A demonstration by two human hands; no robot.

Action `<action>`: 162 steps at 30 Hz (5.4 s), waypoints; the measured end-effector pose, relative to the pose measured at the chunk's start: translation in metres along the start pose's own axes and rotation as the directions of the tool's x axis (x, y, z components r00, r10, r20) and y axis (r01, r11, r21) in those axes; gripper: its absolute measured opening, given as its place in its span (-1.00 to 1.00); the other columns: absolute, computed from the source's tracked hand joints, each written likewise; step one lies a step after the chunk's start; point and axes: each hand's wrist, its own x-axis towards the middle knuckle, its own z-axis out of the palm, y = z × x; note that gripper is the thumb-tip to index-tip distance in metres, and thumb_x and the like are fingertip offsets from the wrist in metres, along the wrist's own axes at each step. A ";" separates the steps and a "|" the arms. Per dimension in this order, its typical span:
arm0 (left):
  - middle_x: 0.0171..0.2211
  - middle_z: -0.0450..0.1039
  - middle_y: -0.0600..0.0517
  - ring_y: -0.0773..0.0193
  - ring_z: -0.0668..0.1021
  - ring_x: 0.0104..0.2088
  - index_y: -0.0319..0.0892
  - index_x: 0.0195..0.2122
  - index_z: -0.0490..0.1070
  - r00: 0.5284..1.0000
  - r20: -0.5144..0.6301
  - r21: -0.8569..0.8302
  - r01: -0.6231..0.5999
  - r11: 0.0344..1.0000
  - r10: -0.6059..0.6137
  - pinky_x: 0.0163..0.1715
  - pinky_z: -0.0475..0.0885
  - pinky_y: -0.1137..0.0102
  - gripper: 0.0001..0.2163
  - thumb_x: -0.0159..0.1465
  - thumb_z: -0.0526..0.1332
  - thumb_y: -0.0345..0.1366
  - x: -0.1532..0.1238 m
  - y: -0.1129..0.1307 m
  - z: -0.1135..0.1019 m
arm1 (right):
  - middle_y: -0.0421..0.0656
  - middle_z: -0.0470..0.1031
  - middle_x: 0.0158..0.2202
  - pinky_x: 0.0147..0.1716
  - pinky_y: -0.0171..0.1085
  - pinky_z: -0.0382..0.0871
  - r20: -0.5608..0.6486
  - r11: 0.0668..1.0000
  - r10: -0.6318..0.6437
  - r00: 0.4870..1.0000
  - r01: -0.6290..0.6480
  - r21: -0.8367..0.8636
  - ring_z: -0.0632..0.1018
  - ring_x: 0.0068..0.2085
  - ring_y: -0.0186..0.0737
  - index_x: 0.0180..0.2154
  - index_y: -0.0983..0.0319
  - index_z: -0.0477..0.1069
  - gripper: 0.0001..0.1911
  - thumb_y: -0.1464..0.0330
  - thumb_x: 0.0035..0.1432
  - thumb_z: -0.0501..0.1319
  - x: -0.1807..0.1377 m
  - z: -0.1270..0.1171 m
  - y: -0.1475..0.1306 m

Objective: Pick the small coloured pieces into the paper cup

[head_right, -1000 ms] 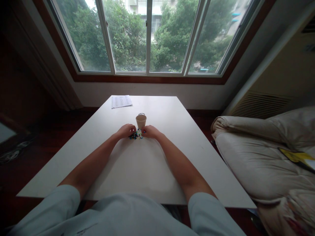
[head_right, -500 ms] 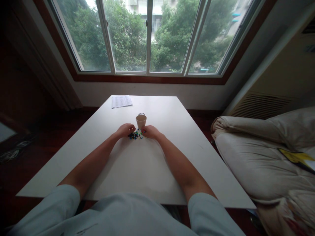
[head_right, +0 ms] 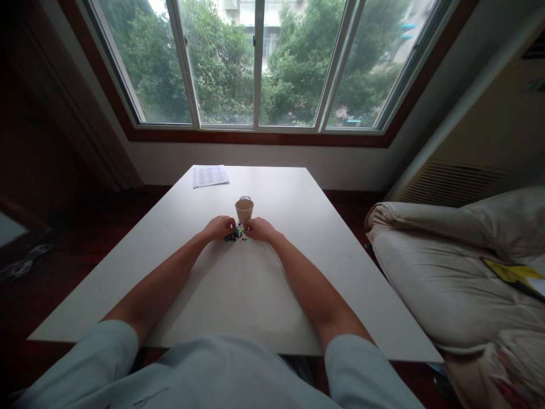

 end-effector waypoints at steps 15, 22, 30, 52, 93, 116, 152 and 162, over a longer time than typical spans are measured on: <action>-0.30 0.55 -0.02 0.20 0.52 -0.28 -0.11 -0.32 0.55 0.988 -0.151 -0.072 -0.031 0.997 0.019 -0.28 0.35 0.38 -0.87 0.16 0.20 -0.32 -0.001 0.003 -0.001 | -0.11 0.60 -0.25 -0.34 -0.33 0.15 -0.042 0.998 -0.030 0.999 0.028 -0.049 0.52 -0.26 -0.19 -0.21 0.19 0.56 -0.80 0.34 0.18 0.18 0.001 0.004 0.001; -0.32 0.56 0.04 0.27 0.49 -0.38 -0.10 -0.27 0.49 0.950 -0.296 -0.274 0.014 0.962 -0.098 -0.34 0.32 0.39 -0.88 0.17 0.21 -0.32 0.000 0.008 -0.008 | -0.18 0.55 -0.36 -0.39 -0.36 0.14 -0.037 0.991 -0.108 0.993 0.111 0.077 0.46 -0.38 -0.28 -0.27 0.20 0.54 -0.84 0.34 0.10 0.22 0.001 0.006 0.009; -0.39 0.47 0.08 0.39 0.43 -0.48 -0.14 -0.24 0.46 0.921 -0.372 -0.629 -0.161 0.761 -0.112 -0.44 0.31 0.47 -0.88 0.23 0.20 -0.29 0.007 0.015 -0.008 | -0.23 0.46 -0.47 -0.44 -0.36 0.08 -0.018 0.969 -0.175 0.984 0.175 0.171 0.36 -0.45 -0.35 -0.35 0.23 0.50 -0.87 0.31 0.08 0.23 0.000 0.004 0.008; -0.40 0.48 0.03 0.49 0.38 -0.56 -0.23 -0.21 0.53 0.951 -0.108 -0.994 -0.095 0.057 -0.288 -0.54 0.29 0.50 -0.70 0.09 0.37 -0.17 0.017 0.020 -0.003 | -0.17 0.55 -0.37 -0.41 -0.35 0.10 -0.035 0.994 -0.108 0.994 0.108 0.012 0.44 -0.38 -0.29 -0.29 0.20 0.54 -0.85 0.30 0.14 0.23 0.005 0.008 0.004; -0.32 0.56 -0.07 0.12 0.50 -0.23 -0.07 -0.31 0.64 0.979 -0.186 -0.160 0.055 0.985 -0.085 -0.15 0.37 0.33 -0.82 0.12 0.24 -0.30 0.005 -0.025 0.014 | -0.25 0.39 -0.47 -0.44 -0.36 0.25 -0.180 0.657 -0.019 0.983 0.148 0.739 0.36 -0.44 -0.35 -0.31 0.26 0.46 -0.72 0.19 0.02 0.28 0.012 -0.007 0.004; -0.30 0.57 -0.03 0.17 0.52 -0.27 -0.08 -0.30 0.58 0.956 -0.239 -0.274 0.103 0.956 -0.171 -0.19 0.38 0.34 -0.86 0.16 0.23 -0.31 0.008 -0.028 0.014 | -0.07 0.59 -0.13 -0.11 -0.16 0.54 -0.228 0.091 0.307 0.924 0.210 0.974 0.60 -0.19 -0.22 -0.09 0.23 0.48 -0.66 0.30 0.07 0.36 0.013 -0.019 0.004; -0.58 0.22 0.21 0.57 0.27 -0.65 -0.22 -0.29 0.35 0.906 0.060 -0.957 -0.066 -0.281 -0.419 -0.63 0.19 0.60 -0.78 0.19 0.36 -0.24 0.023 -0.004 0.006 | -0.14 0.58 -0.30 -0.26 -0.30 0.48 -0.216 0.144 0.317 0.923 0.179 0.973 0.54 -0.33 -0.33 -0.27 0.25 0.52 -0.74 0.23 0.02 0.34 0.013 -0.016 0.009; -0.33 0.55 -0.02 0.56 0.36 -0.61 -0.24 -0.15 0.44 0.918 -0.004 -0.990 -0.060 -0.128 -0.397 -0.59 0.29 0.56 -0.73 0.14 0.37 -0.30 0.018 0.009 -0.004 | -0.14 0.58 -0.27 -0.27 -0.30 0.46 -0.218 0.135 0.306 0.927 0.184 0.974 0.55 -0.31 -0.31 -0.25 0.24 0.51 -0.69 0.20 -0.01 0.36 0.014 -0.013 0.012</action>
